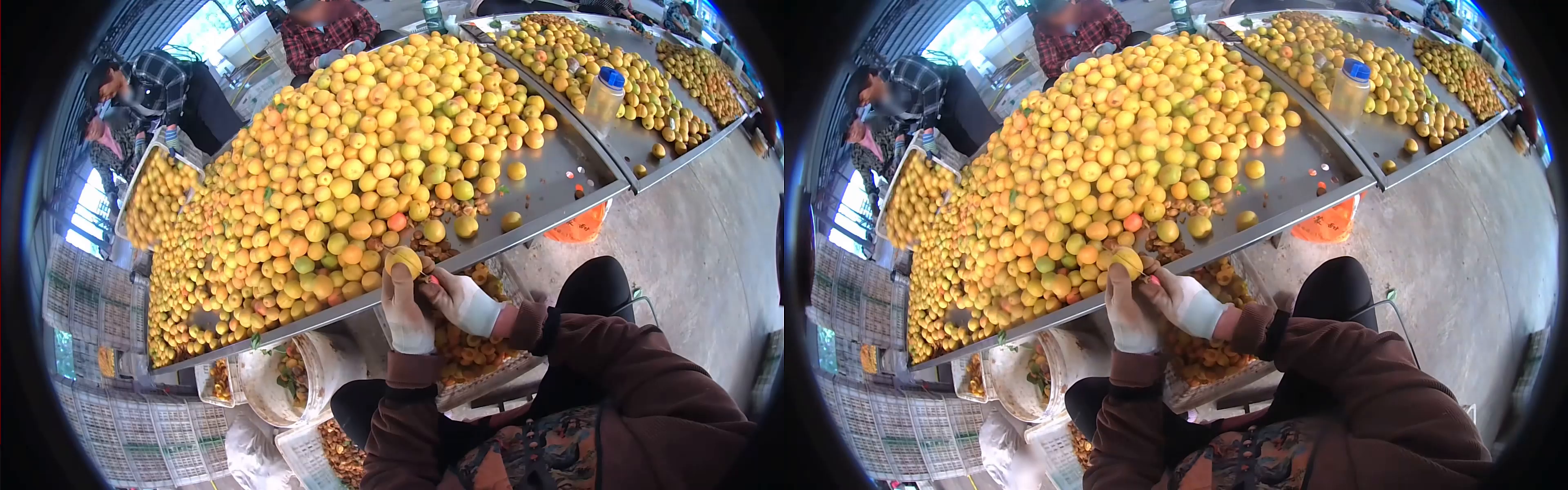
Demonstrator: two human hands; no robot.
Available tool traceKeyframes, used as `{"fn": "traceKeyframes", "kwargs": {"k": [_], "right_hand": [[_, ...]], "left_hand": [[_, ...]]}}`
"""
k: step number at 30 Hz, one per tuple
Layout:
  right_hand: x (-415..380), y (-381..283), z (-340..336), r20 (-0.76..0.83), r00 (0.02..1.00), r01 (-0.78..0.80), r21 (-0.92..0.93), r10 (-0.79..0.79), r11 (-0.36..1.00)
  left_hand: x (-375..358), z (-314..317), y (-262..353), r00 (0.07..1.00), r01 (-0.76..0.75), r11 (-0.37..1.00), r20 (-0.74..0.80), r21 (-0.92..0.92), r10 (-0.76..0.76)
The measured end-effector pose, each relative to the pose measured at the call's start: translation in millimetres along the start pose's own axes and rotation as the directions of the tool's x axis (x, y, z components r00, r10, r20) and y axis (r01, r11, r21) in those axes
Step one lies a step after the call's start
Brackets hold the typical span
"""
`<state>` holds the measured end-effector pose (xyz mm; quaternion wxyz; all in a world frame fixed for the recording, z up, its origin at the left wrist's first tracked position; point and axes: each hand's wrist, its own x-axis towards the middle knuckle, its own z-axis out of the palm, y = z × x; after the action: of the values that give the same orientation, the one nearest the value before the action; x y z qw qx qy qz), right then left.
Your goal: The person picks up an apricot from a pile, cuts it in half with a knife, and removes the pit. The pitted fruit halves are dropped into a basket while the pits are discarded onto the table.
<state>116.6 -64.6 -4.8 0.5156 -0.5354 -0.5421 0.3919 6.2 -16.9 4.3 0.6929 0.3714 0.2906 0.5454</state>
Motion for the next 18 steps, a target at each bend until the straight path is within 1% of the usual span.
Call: {"fn": "traceKeyframes", "kwargs": {"k": [2, 3, 4, 5, 7, 9, 10, 11, 12, 13, 14, 15, 17, 18], "right_hand": [[2.2, 3.0, -1.2, 0.005, 1.000, -0.012, -0.003, 0.012, 1.000], [5.6, 4.6, -3.3, 0.056, 0.998, -0.029, 0.061, 0.026, 0.998], [8.2, 5.4, -4.4, 0.108, 0.994, -0.048, 0.123, 0.035, 0.991], [7.5, 2.4, -3.1, 0.108, 0.994, -0.049, 0.125, 0.035, 0.991], [3.5, -4.7, 3.3, 0.032, 0.995, -0.097, 0.022, 0.096, 0.995], [1.1, 10.1, 6.3, -0.049, 0.997, -0.054, -0.076, 0.051, 0.996], [1.3, 16.9, 6.8, -0.045, 0.996, -0.077, -0.056, 0.074, 0.995], [2.9, 12.9, 2.6, -0.033, 0.997, -0.071, -0.057, 0.069, 0.996], [5.1, 9.2, -4.0, 0.069, 0.990, -0.126, 0.073, 0.121, 0.989], [6.3, 5.4, -8.2, 0.174, 0.972, -0.194, 0.196, 0.160, 0.961], [6.8, 4.4, -9.1, 0.289, 0.930, -0.327, 0.359, 0.229, 0.874], [6.7, 3.9, -7.8, 0.299, 0.926, -0.330, 0.354, 0.229, 0.875], [3.0, 4.5, -4.5, 0.132, 0.977, -0.180, 0.106, 0.165, 0.978], [-1.7, 8.5, 1.2, 0.135, 0.976, -0.183, 0.106, 0.168, 0.977]], "left_hand": [[4.3, -4.8, 2.2, 0.999, 0.028, 0.999, 0.024, 0.023, -0.029], [7.6, -5.3, 4.1, 0.996, -0.080, 0.979, 0.054, 0.187, 0.071], [10.1, -4.8, 5.0, 0.981, -0.190, 0.920, 0.098, 0.343, 0.166], [9.3, -2.8, 4.8, 0.981, -0.189, 0.920, 0.099, 0.344, 0.165], [3.4, 1.9, 2.6, 0.997, -0.070, 0.992, 0.027, 0.101, 0.067], [0.0, 2.5, -8.5, 0.998, 0.045, 0.998, -0.031, -0.041, -0.046], [0.3, 1.3, -8.4, 0.995, 0.096, 0.991, -0.021, -0.094, -0.098], [4.3, -3.6, -9.0, 0.996, 0.085, 0.992, -0.029, -0.096, -0.088], [10.1, -10.2, -11.3, 1.000, -0.003, 0.993, -0.017, 0.119, 0.005], [14.5, -16.5, -12.6, 0.996, -0.090, 0.940, 0.015, 0.329, 0.090], [14.9, -14.0, -3.5, 0.985, -0.167, 0.889, 0.044, 0.427, 0.164], [14.1, -8.7, -0.7, 0.985, -0.168, 0.889, 0.034, 0.426, 0.170], [11.9, 0.5, -2.1, 0.941, -0.320, 0.860, 0.033, 0.398, 0.336], [21.1, -11.1, -8.6, 0.956, -0.210, 0.868, -0.092, 0.451, 0.279]]}}
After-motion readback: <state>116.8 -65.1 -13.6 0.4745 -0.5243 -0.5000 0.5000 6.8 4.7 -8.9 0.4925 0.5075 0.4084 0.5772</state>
